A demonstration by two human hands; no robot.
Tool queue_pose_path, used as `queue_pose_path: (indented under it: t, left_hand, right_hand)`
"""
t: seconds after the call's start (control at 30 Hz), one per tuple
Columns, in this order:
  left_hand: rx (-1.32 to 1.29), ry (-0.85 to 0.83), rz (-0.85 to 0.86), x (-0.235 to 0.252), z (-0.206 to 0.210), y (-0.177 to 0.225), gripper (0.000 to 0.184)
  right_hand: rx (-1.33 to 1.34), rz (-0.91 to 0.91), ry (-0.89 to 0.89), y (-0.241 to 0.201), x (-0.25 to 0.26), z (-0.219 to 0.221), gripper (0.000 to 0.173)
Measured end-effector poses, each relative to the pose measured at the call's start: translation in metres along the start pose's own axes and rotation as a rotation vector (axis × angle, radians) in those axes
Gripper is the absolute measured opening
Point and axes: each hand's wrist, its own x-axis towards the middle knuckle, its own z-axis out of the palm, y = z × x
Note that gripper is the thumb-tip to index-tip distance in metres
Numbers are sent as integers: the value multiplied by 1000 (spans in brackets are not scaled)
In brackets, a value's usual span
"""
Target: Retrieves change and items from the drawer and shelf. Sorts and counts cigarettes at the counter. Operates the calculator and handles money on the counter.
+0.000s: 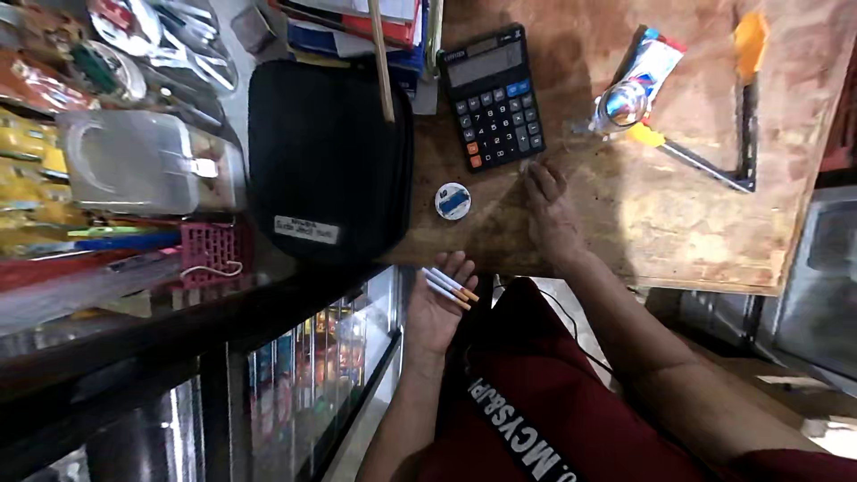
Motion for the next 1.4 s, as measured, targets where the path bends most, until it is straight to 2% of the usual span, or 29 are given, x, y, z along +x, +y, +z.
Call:
queue_pose_path:
  t: [0.07, 0.2, 0.37, 0.47, 0.6, 0.67, 0.93, 1.17, 1.4]
  left_hand:
    - [13, 17, 3, 0, 2, 0, 55]
    - [3, -5, -1, -2, 0, 0, 56]
    - [15, 19, -9, -3, -1, -3, 55]
    - [19, 27, -12, -4, 1, -3, 55]
    - [-13, 0, -9, -3, -1, -4, 54]
    - [-6, 1, -14, -3, -1, -4, 53]
    - [16, -13, -29, -3, -4, -9, 50]
    - [13, 14, -33, -4, 0, -6, 51]
    - [47, -47, -18, -4, 0, -3, 51]
  right_hand:
    - [-5, 12, -35, -3, -1, -3, 42]
    - [-21, -29, 19, 3, 4, 2, 42]
    - [-44, -2, -50, -6, 5, -4, 38]
    - [-68, -23, -71, -4, 1, 3, 42]
    - [2, -19, -59, -7, -3, -3, 39]
    - [14, -20, -13, -2, -2, -2, 40]
    - [-87, -16, -80, -3, -6, -1, 47]
    - [32, -73, 48, 0, -15, 0, 37]
    - [85, -48, 93, 3, -16, -4, 37]
